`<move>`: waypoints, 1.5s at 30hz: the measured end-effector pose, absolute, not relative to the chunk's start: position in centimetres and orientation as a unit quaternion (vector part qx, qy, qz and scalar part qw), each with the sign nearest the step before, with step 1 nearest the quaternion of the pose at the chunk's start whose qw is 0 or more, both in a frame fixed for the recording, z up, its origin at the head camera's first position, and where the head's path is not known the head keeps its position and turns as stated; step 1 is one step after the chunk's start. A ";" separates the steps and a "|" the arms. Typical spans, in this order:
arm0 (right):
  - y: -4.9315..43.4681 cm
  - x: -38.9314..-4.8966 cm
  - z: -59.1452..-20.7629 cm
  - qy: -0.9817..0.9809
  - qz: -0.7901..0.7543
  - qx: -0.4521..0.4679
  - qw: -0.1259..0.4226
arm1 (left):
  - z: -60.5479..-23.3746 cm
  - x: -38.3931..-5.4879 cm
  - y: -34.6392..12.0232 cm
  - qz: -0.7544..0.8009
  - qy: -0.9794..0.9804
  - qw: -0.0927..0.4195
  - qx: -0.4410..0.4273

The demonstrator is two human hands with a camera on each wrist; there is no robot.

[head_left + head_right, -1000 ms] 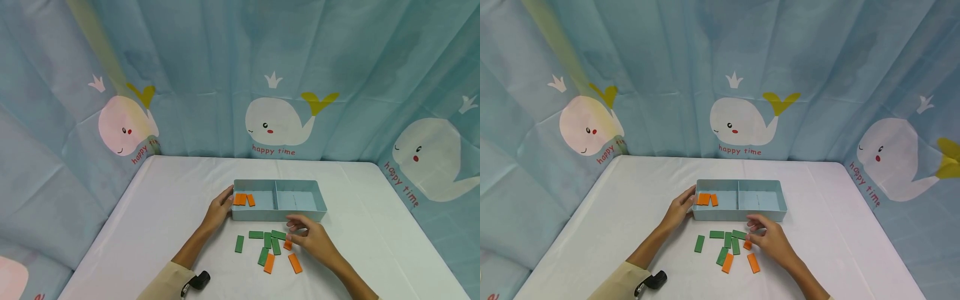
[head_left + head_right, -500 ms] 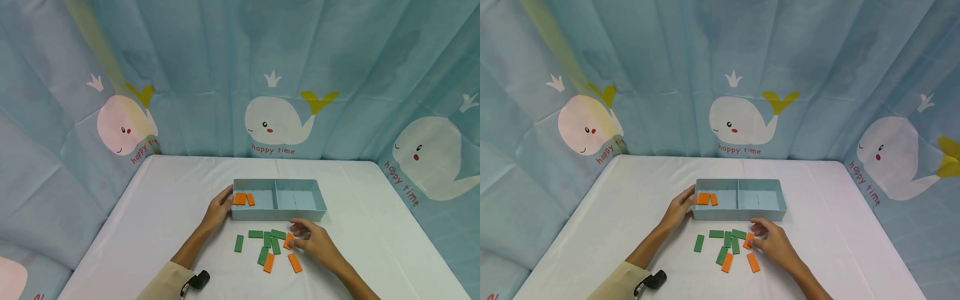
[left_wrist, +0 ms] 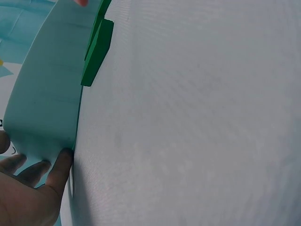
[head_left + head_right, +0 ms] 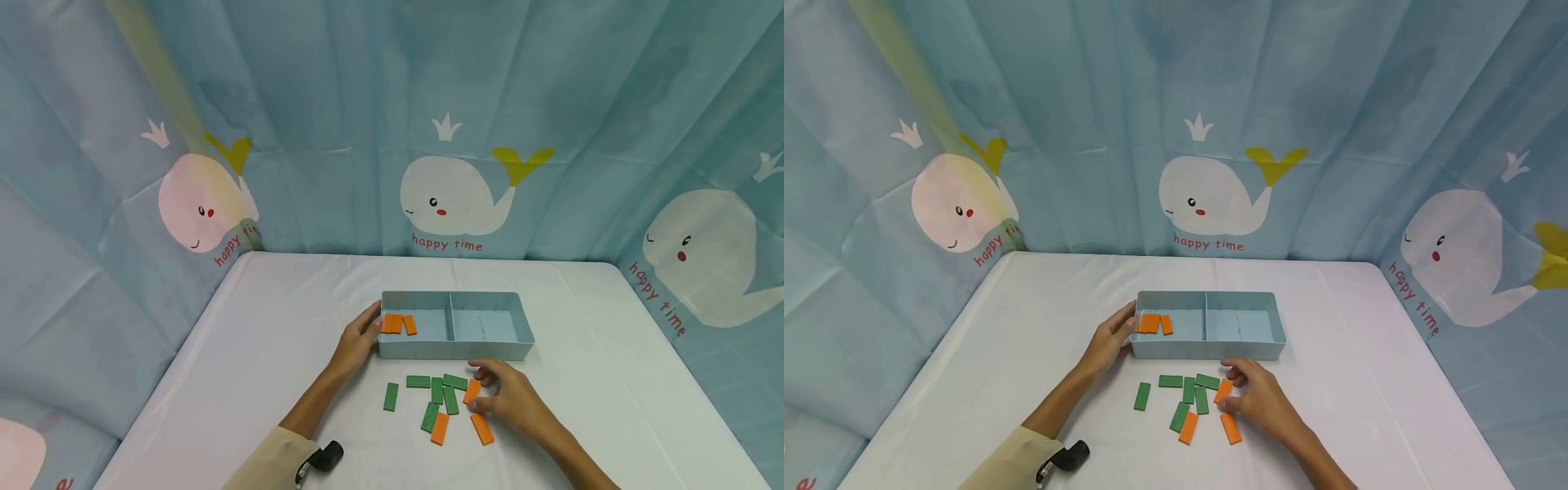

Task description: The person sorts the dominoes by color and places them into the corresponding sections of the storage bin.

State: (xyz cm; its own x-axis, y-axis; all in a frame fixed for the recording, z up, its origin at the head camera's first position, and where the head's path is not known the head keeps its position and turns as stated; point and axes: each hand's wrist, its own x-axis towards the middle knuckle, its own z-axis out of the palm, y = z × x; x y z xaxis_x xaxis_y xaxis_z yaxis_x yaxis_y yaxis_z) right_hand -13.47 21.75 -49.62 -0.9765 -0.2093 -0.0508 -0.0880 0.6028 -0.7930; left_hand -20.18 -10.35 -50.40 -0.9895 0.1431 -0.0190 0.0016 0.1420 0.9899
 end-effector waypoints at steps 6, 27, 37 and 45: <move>21.7 -13.4 -49.6 0.899 -0.427 -0.072 0.068 | -50.4 -20.1 -10.4 0.653 0.754 0.053 0.051; 22.2 -13.5 -49.7 0.903 -0.417 -0.087 0.060 | -50.5 -20.2 -10.5 0.648 0.758 0.046 0.065; 22.2 -13.2 -49.3 0.886 -0.451 -0.080 0.068 | -50.5 -20.2 -10.5 0.646 0.759 0.044 0.069; 21.9 -13.1 -48.9 0.888 -0.448 -0.076 0.062 | -50.5 -20.2 -10.5 0.646 0.759 0.047 0.071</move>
State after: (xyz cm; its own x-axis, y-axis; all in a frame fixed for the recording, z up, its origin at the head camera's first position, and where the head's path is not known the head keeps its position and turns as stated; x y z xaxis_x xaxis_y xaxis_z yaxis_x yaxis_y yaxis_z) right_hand -13.12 21.94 -48.94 -0.9807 -0.1910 -0.0424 -0.0794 0.5863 -0.8062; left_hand -20.18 -10.53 -50.55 -0.9855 0.1686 0.0195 0.0462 0.1563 0.9866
